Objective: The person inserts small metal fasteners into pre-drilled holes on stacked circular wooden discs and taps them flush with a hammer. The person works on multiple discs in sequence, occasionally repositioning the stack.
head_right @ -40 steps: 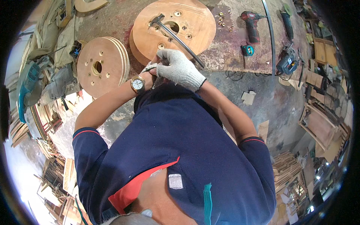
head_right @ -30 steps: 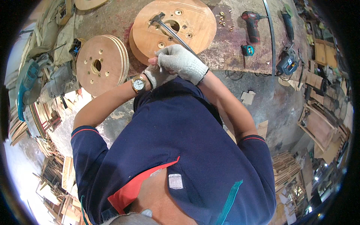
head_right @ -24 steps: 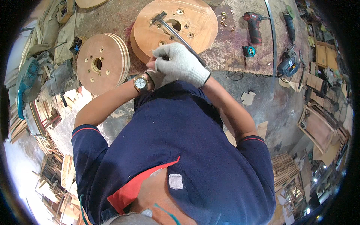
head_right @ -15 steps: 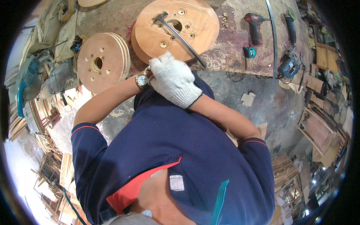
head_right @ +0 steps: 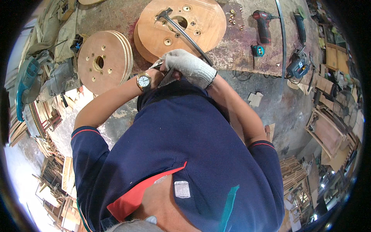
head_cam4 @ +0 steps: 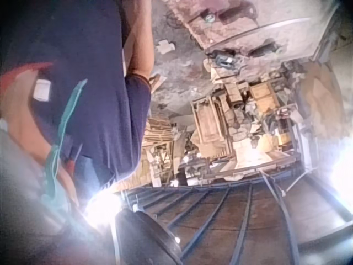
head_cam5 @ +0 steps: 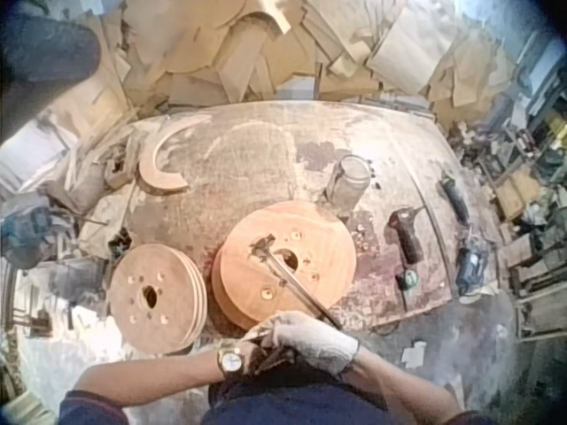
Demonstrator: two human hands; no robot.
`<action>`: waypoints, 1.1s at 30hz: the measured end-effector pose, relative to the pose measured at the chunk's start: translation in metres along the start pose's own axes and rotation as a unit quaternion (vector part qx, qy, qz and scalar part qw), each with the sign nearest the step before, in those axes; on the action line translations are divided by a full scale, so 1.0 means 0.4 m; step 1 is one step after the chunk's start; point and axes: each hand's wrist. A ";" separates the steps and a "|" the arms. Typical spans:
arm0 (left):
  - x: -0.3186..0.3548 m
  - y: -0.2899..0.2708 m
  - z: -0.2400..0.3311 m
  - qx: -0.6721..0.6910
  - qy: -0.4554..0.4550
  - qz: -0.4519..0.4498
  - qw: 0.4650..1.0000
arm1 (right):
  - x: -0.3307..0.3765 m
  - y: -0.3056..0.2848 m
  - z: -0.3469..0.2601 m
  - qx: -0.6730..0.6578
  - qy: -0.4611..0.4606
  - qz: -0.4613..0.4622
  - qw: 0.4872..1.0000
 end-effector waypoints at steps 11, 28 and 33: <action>-0.005 0.001 -0.076 0.267 -0.174 0.161 0.934 | 0.025 0.048 -0.027 0.252 -0.141 0.181 0.940; -0.004 0.021 -0.089 0.385 -0.065 0.068 0.918 | -0.003 -0.003 -0.015 -0.054 0.036 0.007 0.998; -0.059 0.049 0.009 0.432 -0.264 0.249 0.826 | -0.007 -0.022 -0.003 -0.098 0.047 -0.039 0.993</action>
Point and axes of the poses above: each hand's wrist, its own x-axis away from the middle knuckle, its own y-axis out of the palm, z = x × y, and after that the axes turned 15 degrees about y, right-handed
